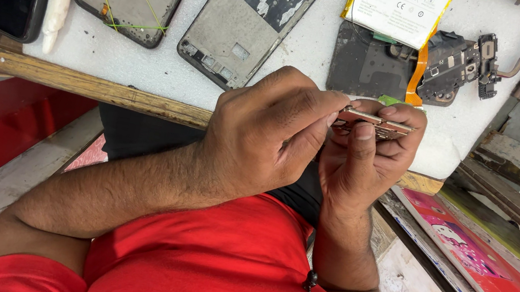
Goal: The person removes a metal shielding plate from a disassembled smartphone chassis, then picks up the motherboard and uses a small metal tool to scrape or clean the surface of the board. The person continues to manipulate the motherboard and tool throughout the clip.
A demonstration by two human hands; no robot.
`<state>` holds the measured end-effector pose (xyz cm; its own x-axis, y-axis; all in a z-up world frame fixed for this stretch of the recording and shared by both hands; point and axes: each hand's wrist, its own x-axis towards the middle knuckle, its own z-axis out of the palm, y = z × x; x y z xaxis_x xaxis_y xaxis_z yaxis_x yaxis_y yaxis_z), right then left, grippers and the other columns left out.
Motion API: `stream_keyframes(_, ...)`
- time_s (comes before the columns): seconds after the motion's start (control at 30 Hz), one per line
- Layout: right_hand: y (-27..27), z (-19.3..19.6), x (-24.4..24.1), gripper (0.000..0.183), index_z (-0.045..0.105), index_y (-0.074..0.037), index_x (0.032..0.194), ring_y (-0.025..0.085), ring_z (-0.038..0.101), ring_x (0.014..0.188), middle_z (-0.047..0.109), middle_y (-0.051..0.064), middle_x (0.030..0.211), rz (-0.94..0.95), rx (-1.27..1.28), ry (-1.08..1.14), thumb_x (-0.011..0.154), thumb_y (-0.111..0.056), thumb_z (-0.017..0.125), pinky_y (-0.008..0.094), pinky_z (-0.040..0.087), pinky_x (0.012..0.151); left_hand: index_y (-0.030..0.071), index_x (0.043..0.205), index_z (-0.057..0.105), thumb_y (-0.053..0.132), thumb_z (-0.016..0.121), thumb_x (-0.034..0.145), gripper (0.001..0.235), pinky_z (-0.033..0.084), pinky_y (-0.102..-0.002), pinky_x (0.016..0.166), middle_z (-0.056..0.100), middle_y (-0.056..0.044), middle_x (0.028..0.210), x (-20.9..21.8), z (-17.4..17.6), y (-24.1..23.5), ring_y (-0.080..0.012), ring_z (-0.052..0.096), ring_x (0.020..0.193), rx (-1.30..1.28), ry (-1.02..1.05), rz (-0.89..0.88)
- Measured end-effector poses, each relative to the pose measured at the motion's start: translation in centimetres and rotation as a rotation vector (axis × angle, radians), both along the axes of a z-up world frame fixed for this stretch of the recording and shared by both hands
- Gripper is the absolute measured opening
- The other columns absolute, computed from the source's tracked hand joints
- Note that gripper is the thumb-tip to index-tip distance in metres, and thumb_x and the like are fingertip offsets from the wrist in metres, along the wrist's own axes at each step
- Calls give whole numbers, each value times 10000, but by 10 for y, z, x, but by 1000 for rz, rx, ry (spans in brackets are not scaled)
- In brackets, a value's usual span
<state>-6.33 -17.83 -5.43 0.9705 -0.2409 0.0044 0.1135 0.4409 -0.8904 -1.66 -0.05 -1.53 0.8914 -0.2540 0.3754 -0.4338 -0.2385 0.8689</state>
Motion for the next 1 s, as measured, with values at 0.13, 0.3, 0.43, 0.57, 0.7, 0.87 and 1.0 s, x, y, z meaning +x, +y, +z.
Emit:
stream_keyframes(0.13, 1, 2, -2, 288, 435, -63, 1246, 182, 715, 1010, 686, 165, 1111, -6, -14, 20, 1095, -47, 680, 264, 601, 883, 56, 1299, 601, 72, 662, 1118, 191, 597, -236, 610, 602, -52, 988, -1, -3, -1, -113, 680, 770, 25, -37, 10)
stream_keyframes(0.3, 1, 1, -2, 275, 432, -52, 1220, 160, 696, 954, 675, 137, 1084, 25, -42, 8, 1108, -62, 683, 243, 574, 829, 38, 1259, 631, 58, 666, 1090, 173, 569, -248, 572, 595, -36, 896, 3, -4, -2, -97, 642, 713, 55, -14, -33)
stream_keyframes(0.43, -2, -1, -2, 293, 429, -50, 1222, 151, 678, 924, 662, 129, 1068, 32, -88, 21, 1108, -79, 697, 223, 539, 790, 63, 1200, 671, 93, 697, 1082, 124, 538, -291, 583, 611, -48, 905, 8, -2, 6, -132, 650, 726, 17, 52, -92)
stream_keyframes(0.57, -5, -1, -3, 301, 434, -47, 1224, 140, 669, 906, 652, 123, 1058, 62, -108, 28, 1105, -91, 707, 205, 527, 758, 65, 1166, 690, 88, 713, 1076, 96, 542, -280, 593, 639, -43, 921, 11, -1, 12, -143, 672, 733, -48, 93, -143)
stream_keyframes(0.7, -5, 0, -2, 299, 439, -47, 1224, 143, 667, 917, 655, 126, 1052, 105, -90, 20, 1103, -90, 709, 217, 529, 791, 70, 1120, 706, 85, 733, 1048, 79, 538, -287, 612, 668, -31, 899, 14, -1, 13, -137, 681, 748, -88, 135, -173)
stream_keyframes(0.87, -6, 3, 1, 293, 441, -49, 1221, 155, 669, 943, 666, 129, 1041, 134, -83, 27, 1105, -82, 707, 243, 541, 860, 57, 1106, 710, 86, 742, 1024, 92, 538, -274, 595, 658, -34, 868, 15, -3, 14, -127, 674, 705, -55, 157, -185)
stream_keyframes(1.0, -4, 3, -1, 319, 446, -46, 1228, 128, 653, 893, 675, 120, 1016, 112, -20, 37, 1089, -76, 733, 215, 523, 792, 39, 1181, 688, 79, 724, 1057, 135, 578, -281, 660, 654, -52, 955, 6, -1, 11, -143, 699, 796, 7, 74, -114)
